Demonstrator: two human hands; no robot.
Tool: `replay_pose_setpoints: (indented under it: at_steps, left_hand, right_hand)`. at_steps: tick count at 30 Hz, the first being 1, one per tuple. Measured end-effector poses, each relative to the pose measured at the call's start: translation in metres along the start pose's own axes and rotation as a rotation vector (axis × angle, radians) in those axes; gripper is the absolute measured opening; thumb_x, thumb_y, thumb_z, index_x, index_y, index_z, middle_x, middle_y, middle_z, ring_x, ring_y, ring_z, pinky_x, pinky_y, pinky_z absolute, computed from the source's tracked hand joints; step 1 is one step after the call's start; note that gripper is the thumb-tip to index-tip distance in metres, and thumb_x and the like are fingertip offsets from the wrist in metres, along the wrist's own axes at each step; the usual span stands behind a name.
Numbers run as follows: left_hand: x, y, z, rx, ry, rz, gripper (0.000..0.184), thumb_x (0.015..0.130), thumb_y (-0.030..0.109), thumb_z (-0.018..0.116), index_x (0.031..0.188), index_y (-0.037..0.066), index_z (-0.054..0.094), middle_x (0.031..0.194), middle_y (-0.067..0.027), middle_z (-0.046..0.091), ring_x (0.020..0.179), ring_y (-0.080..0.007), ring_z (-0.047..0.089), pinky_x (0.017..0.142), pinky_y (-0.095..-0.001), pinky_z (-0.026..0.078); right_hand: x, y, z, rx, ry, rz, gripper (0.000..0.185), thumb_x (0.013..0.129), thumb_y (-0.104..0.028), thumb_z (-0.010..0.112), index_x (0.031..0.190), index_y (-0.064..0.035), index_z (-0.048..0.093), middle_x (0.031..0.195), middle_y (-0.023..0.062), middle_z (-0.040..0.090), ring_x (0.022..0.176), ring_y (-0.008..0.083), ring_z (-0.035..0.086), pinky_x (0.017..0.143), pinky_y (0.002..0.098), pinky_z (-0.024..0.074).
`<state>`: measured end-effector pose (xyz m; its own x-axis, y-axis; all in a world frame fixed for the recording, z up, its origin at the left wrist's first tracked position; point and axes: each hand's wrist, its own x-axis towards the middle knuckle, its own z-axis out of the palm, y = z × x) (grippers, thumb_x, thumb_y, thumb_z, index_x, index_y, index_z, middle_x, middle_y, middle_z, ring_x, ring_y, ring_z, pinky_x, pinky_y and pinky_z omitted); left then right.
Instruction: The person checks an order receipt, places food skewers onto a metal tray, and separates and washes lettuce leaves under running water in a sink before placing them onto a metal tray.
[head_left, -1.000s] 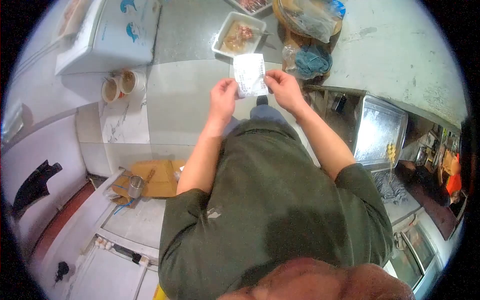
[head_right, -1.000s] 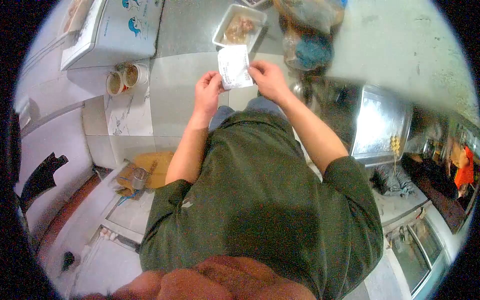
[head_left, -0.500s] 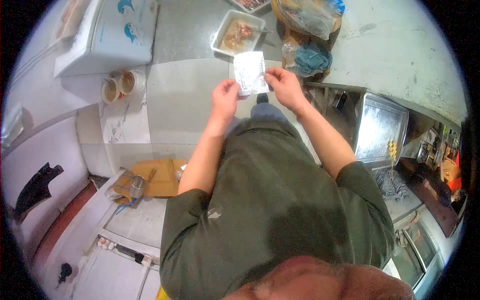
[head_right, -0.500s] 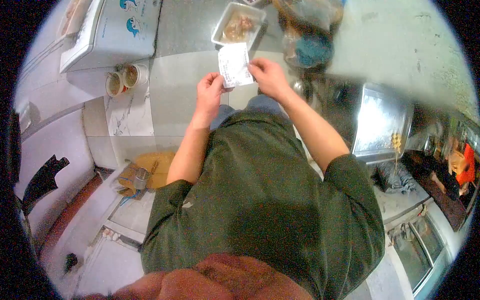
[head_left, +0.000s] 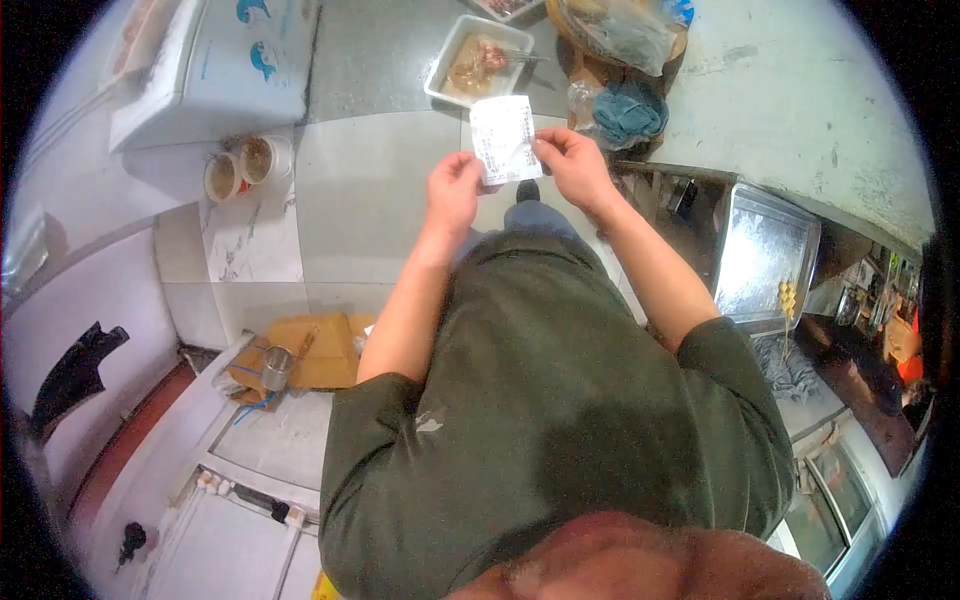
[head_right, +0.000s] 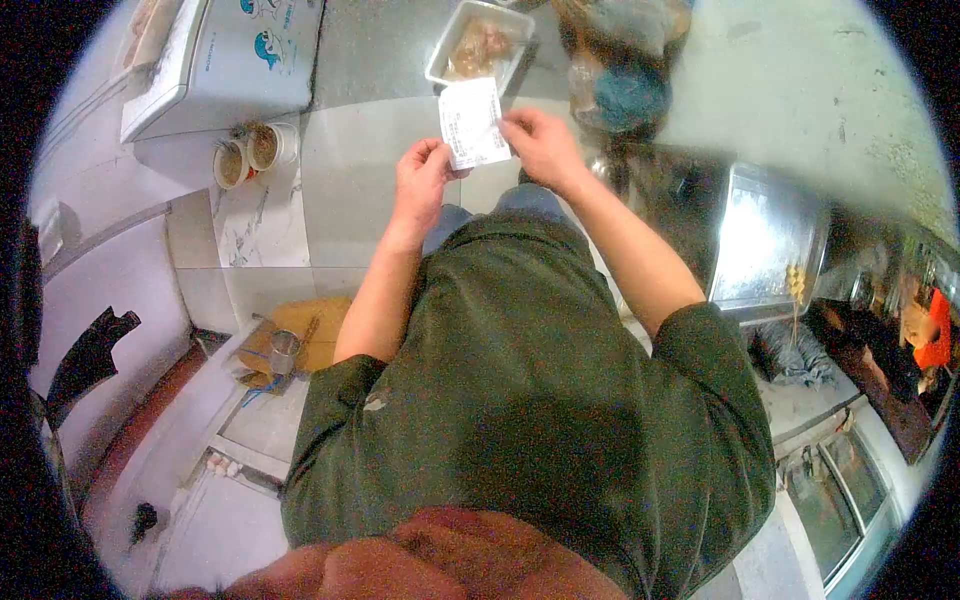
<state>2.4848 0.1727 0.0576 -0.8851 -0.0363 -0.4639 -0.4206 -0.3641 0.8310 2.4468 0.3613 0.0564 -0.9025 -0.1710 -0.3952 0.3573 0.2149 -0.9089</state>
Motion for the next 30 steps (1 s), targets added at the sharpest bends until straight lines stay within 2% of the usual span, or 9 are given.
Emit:
replay_pose_setpoints:
  at_steps: [8,14,30]
  left_hand:
    - [0.001,0.001,0.003,-0.003,0.004,-0.008,0.018,0.087,0.009,0.051,0.093,-0.007,0.056,0.088,-0.0121,0.063,0.077,-0.0179,0.062,0.068,-0.0298,0.053]
    - [0.005,0.002,-0.004,0.002,-0.021,0.015,0.014,0.090,0.010,0.051,0.093,-0.003,0.057,0.087,-0.0081,0.062,0.077,-0.0155,0.061,0.069,-0.0311,0.053]
    - [0.005,0.001,-0.011,0.006,-0.014,-0.005,0.017,0.089,0.011,0.054,0.096,-0.004,0.057,0.088,-0.0099,0.063,0.077,-0.0161,0.061,0.071,-0.0305,0.053]
  right_hand:
    - [0.003,-0.001,-0.004,-0.022,-0.007,-0.014,0.032,0.089,-0.024,0.058,0.104,0.0033,0.061,0.085,0.0091,0.066,0.074,0.0130,0.058,0.068,0.0274,0.0471]
    - [0.003,-0.006,-0.001,-0.018,0.002,-0.027,0.032,0.088,-0.025,0.058,0.104,0.0032,0.062,0.085,0.0106,0.066,0.075,0.0141,0.060,0.070,0.0279,0.0479]
    - [0.006,-0.006,0.005,-0.056,0.014,-0.029,0.031,0.088,-0.025,0.058,0.103,0.0020,0.063,0.082,0.0100,0.066,0.071,0.0136,0.059,0.067,0.0276,0.0472]
